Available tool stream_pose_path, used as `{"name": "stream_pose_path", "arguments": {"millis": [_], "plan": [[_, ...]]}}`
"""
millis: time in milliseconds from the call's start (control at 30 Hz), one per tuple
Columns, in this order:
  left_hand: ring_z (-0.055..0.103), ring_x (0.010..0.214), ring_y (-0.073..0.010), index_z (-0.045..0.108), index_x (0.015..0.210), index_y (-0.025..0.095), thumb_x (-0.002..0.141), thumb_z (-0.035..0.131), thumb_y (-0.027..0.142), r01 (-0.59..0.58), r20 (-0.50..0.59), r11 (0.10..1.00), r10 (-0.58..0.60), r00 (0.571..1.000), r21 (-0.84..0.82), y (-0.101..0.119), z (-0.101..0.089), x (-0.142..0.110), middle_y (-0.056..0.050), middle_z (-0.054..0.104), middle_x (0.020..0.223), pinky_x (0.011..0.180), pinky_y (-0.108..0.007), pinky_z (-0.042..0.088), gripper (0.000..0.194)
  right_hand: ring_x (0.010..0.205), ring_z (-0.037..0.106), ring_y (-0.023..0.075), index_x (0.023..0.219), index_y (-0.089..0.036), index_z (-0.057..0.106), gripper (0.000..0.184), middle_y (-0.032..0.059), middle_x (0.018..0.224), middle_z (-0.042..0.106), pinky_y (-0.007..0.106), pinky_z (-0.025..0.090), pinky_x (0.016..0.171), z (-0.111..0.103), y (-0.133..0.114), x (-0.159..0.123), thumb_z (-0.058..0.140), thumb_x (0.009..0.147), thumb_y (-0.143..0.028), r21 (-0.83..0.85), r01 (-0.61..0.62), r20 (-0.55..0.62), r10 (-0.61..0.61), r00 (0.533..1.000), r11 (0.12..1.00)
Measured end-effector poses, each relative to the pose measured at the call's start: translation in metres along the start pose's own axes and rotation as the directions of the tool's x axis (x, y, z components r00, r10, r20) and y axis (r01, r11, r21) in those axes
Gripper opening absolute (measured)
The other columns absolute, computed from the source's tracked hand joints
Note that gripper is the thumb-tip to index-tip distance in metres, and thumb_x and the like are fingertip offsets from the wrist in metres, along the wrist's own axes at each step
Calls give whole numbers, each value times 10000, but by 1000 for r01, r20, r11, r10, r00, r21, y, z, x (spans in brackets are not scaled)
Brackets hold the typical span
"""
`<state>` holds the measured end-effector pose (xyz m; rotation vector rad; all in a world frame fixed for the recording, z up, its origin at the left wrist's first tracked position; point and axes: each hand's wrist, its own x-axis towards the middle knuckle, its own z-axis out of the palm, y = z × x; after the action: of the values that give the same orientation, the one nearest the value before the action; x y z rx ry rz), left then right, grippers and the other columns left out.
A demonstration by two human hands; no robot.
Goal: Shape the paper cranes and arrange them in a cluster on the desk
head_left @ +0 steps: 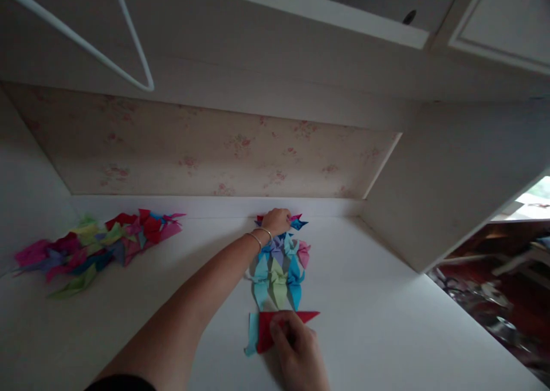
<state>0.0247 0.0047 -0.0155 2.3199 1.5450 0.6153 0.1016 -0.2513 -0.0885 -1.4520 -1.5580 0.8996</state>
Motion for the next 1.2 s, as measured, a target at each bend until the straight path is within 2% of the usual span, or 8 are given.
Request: {"name": "stream_pose_path", "arguments": {"millis": [200,500,900,1067,1200], "plan": [[639,930,-209,700,979,210,795,585,265,37,14,999,-38,999,39,2,13,13,-103,705,1008,791,-276,466,224,479,446,122,785,-165,644,298,-4,530,538,210,304,464,1,4,2,522,854,-428,10,3,-25,-2,1000,1000],[638,927,-200,715,925,217,760,601,239,14,59,995,-20,998,100,2,10,15,-88,710,985,795,-258,459,201,492,461,129,794,-167,650,311,8,551,567,218,311,483,-1,-1,2,498,867,-429,-31,-26,8,27,1000,999],[645,939,-232,726,876,207,767,562,210,36,52,993,-43,998,115,4,10,11,-97,718,962,821,-308,465,197,483,457,120,790,-168,654,284,7,550,583,215,294,472,0,-3,0,498,871,-390,-35,5,10,-5,1000,999],[649,918,-233,724,903,210,806,510,238,53,-19,998,-52,998,43,0,-6,-1,-101,722,957,799,-312,462,237,496,473,124,791,-178,659,269,13,577,604,221,304,486,1,0,0,509,870,-387,-25,10,-13,-10,1000,1000],[640,930,-193,706,945,215,846,457,255,35,-104,997,-42,994,-63,-11,-34,-39,-59,720,988,822,-273,451,270,510,474,130,803,-189,656,260,1,577,589,227,309,501,1,1,-1,506,873,-388,-51,-2,-3,2,1000,999]]}}
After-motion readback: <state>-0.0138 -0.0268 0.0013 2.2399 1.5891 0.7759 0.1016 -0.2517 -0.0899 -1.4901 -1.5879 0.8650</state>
